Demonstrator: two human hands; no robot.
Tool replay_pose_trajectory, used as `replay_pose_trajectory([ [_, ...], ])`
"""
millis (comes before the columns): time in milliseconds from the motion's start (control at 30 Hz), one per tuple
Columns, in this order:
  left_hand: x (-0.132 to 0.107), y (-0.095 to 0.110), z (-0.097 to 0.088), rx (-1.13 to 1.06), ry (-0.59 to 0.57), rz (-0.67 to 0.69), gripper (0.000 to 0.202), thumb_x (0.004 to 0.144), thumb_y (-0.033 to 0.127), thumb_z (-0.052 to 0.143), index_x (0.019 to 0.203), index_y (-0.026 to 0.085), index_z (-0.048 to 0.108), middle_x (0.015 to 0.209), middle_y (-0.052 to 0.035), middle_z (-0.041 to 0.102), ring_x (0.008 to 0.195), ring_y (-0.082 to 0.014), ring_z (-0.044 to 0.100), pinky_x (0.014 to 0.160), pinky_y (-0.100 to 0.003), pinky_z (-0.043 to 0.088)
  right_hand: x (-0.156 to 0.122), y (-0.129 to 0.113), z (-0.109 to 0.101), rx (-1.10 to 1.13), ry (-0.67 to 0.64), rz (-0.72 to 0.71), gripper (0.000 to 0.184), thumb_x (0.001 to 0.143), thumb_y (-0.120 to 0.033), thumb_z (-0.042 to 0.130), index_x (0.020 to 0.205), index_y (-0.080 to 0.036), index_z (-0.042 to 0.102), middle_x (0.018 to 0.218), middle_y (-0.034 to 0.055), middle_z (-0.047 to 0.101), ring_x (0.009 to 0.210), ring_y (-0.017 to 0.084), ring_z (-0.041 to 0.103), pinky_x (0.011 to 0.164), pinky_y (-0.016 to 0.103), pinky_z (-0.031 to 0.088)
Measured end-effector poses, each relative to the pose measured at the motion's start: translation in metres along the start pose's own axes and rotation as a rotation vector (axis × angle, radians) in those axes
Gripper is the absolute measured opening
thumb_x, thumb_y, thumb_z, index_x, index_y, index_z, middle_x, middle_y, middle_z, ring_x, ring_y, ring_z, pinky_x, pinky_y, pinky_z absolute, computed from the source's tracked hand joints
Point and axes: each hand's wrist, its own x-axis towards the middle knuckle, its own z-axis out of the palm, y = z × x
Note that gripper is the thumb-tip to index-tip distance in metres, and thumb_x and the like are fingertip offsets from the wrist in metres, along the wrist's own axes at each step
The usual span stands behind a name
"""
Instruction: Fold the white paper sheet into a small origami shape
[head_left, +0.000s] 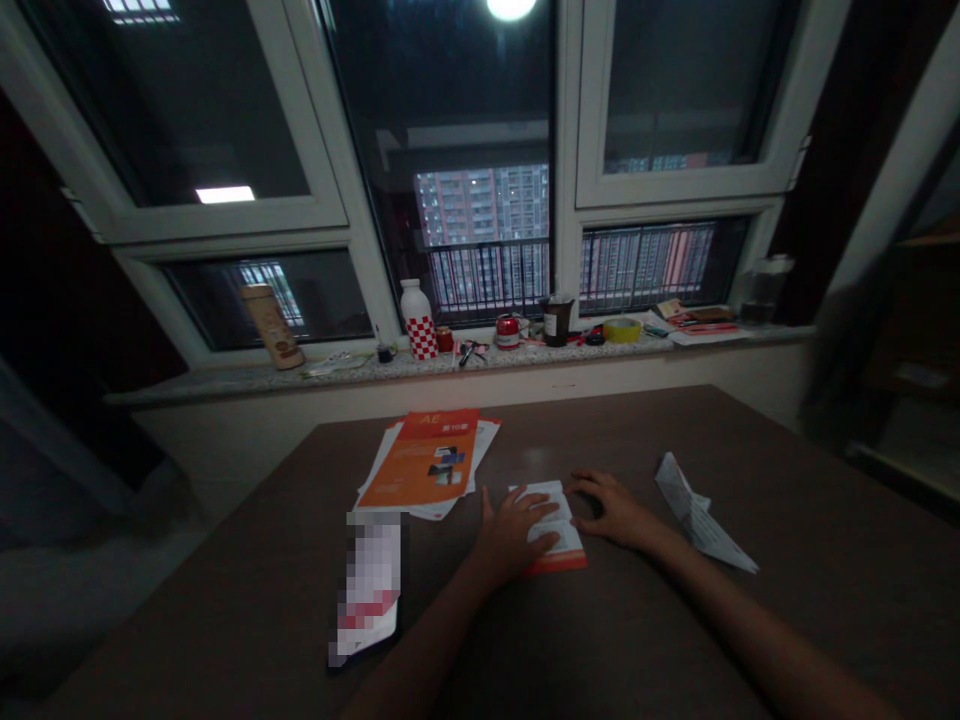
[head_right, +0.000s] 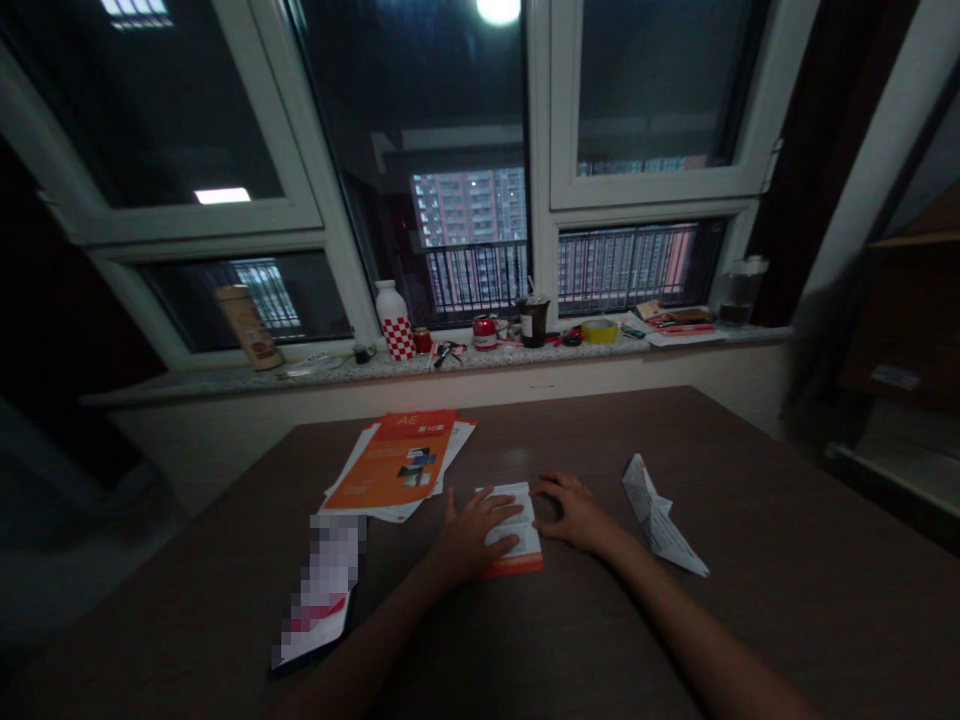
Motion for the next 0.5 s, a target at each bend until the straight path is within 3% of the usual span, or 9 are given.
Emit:
replay_pose_trajectory([
  [267,0.0027,-0.0032,0.0055,0.033,0.011,-0.006,0.046,0.092,0.059,0.045,0.137,0.049,0.042,0.147,0.006,0.046,0.141,-0.0311,0.028,0.102,-0.074,-0.018,-0.0062,0.001,-0.0021,0.059,-0.044,-0.015,0.058,0.07,-0.046,0.073,0.123,-0.027,0.061,0.146,0.0111,0.041,0.134,0.029,0.039,0.11,0.045,0.032],
  [500,0.008,-0.0057,0.004,0.035,0.01,-0.038,0.046,0.094,0.058,0.043,0.138,0.047,0.042,0.148,0.0055,0.044,0.142,-0.0312,0.027,0.103,-0.072,-0.019,-0.0073,-0.0051,-0.0069,0.066,-0.065,-0.001,0.05,0.071,-0.042,0.074,0.118,-0.028,0.065,0.147,0.0099,0.039,0.136,0.031,0.037,0.111,0.047,0.029],
])
